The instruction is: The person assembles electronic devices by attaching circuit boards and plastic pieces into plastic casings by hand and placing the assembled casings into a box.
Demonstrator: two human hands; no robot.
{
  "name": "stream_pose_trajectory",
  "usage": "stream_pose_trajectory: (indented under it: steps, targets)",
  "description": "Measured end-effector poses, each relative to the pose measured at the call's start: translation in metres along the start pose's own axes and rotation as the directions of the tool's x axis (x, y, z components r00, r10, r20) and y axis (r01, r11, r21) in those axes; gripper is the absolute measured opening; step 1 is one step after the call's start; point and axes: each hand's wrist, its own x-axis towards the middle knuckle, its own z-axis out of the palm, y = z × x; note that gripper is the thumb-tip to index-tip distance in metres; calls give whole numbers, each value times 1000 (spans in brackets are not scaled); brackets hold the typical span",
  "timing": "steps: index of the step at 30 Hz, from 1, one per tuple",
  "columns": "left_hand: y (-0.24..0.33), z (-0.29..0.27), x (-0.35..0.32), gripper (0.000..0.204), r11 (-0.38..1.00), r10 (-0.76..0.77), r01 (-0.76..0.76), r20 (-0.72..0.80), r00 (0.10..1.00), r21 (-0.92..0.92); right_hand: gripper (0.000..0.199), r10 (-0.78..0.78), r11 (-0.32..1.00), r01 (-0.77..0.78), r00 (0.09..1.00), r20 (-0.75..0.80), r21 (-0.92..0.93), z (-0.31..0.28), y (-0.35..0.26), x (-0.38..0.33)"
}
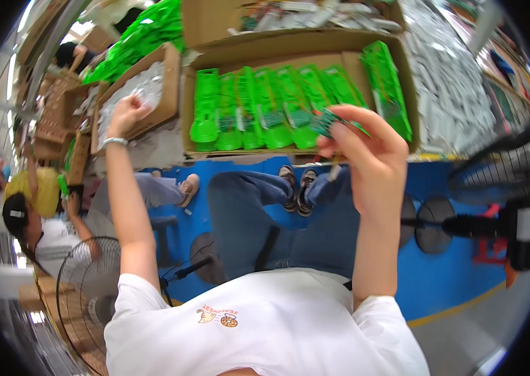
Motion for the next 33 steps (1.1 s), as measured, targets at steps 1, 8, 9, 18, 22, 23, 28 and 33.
stream_pose_trajectory:
  steps: [1,8,9,18,22,23,28,33]
  targets:
    - [6,3,4,24,998,5,-8,-42,999,-63,22,-25,1000,25,999,-32,0,-4,4,-2]
    - [44,0,-36,17,961,172,-263,-558,812,-86,24,12,1000,-12,999,-39,5,-12,20,-4]
    - [43,2,-39,17,965,161,-248,-560,812,-83,24,27,1000,-27,999,-31,0,-12,22,-4]
    - [132,-2,-92,13,607,22,-387,-473,881,-694,20,-62,986,75,994,93,-149,14,13,-7]
    - [173,9,-117,18,493,135,-444,-439,888,-748,18,-60,980,94,980,191,-175,39,7,-8]
    - [186,9,-124,18,483,132,-442,-436,890,-756,18,-19,986,49,982,188,-158,47,4,-9]
    - [229,13,-156,34,385,107,-307,-288,952,-871,16,-170,966,222,932,320,-132,73,3,-7]
    - [245,22,-180,32,232,151,-363,-335,930,-903,17,-139,974,193,923,358,-118,77,11,-12]
